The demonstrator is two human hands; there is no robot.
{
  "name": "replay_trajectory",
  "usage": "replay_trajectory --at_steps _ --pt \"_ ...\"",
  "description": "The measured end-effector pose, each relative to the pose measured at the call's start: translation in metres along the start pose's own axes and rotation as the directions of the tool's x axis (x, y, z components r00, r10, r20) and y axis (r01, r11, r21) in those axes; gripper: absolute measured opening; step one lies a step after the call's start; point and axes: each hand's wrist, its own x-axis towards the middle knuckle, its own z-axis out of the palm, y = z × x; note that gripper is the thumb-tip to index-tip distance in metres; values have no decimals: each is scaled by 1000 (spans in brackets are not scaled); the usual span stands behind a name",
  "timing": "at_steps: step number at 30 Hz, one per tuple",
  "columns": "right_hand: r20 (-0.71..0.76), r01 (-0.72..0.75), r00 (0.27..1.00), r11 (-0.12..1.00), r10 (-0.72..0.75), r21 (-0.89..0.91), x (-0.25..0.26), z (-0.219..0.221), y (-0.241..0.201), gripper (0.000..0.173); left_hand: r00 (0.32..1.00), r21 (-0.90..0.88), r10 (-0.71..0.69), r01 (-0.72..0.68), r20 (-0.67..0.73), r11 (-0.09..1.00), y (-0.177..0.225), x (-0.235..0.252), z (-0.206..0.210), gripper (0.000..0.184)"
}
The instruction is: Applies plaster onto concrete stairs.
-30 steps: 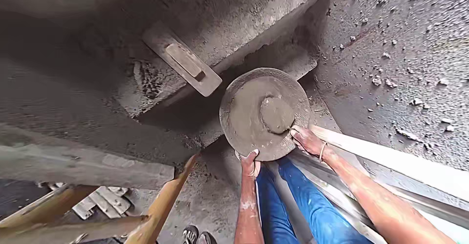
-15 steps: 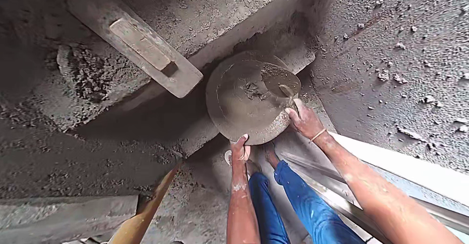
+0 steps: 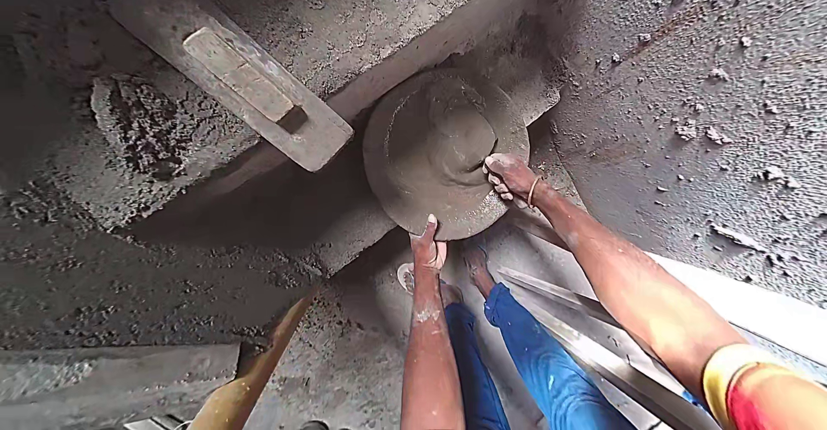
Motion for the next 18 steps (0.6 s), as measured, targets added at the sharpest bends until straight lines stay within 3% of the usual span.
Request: replay_trajectory --at_steps 2,3,8,14,18 --pt "24 -3 1000 993 0 119 -9 0 0 34 999 34 -38 38 -9 999 6 -4 2 60" --pt "8 18 1000 995 -19 93 -14 0 0 33 998 65 -61 62 -15 996 8 -8 2 61" --pt "-233 22 964 914 -127 -404 -40 3 -6 39 994 97 -107 106 8 990 10 -27 -7 68" --pt "-354 -33 915 841 -192 -540 -66 -12 -14 42 995 85 -98 99 -11 991 4 -34 -10 67" --pt "-452 -180 874 746 -178 -642 -60 -11 -8 51 993 103 -82 90 -81 991 0 -36 -15 68"
